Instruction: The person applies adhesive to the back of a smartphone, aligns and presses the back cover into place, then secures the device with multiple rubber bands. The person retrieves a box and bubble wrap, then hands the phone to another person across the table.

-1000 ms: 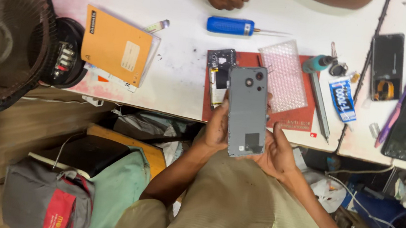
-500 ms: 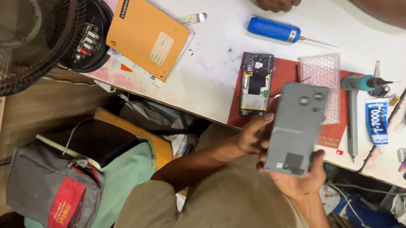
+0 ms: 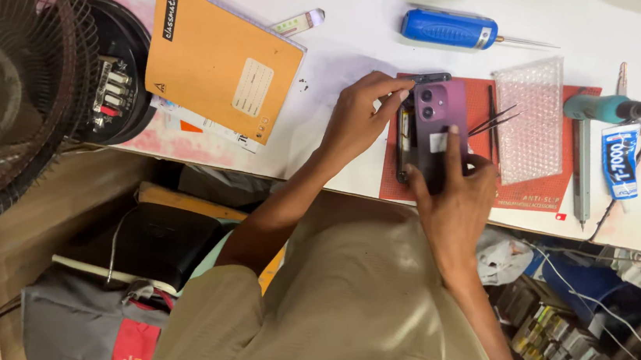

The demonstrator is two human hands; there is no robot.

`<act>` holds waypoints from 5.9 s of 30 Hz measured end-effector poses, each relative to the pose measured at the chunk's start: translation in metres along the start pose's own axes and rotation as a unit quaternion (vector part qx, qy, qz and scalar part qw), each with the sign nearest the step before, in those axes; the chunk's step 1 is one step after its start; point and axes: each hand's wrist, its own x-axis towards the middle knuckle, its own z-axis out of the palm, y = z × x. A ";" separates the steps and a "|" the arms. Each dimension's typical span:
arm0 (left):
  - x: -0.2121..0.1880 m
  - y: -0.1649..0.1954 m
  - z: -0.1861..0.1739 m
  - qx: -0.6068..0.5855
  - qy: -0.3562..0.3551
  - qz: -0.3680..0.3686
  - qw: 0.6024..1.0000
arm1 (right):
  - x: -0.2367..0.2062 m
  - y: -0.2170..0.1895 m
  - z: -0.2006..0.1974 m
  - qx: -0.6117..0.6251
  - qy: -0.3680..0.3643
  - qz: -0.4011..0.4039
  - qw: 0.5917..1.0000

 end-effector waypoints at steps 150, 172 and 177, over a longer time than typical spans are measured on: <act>0.070 -0.076 0.035 0.353 -0.177 0.259 0.881 | 0.006 0.038 0.092 0.029 -0.030 -0.076 0.996; 0.055 -0.073 0.035 0.423 -0.154 0.274 0.850 | 0.002 0.045 0.103 -0.028 -0.029 -0.128 0.991; 0.050 -0.072 0.036 0.393 -0.159 0.248 0.871 | -0.001 0.050 0.105 -0.031 -0.034 -0.132 0.990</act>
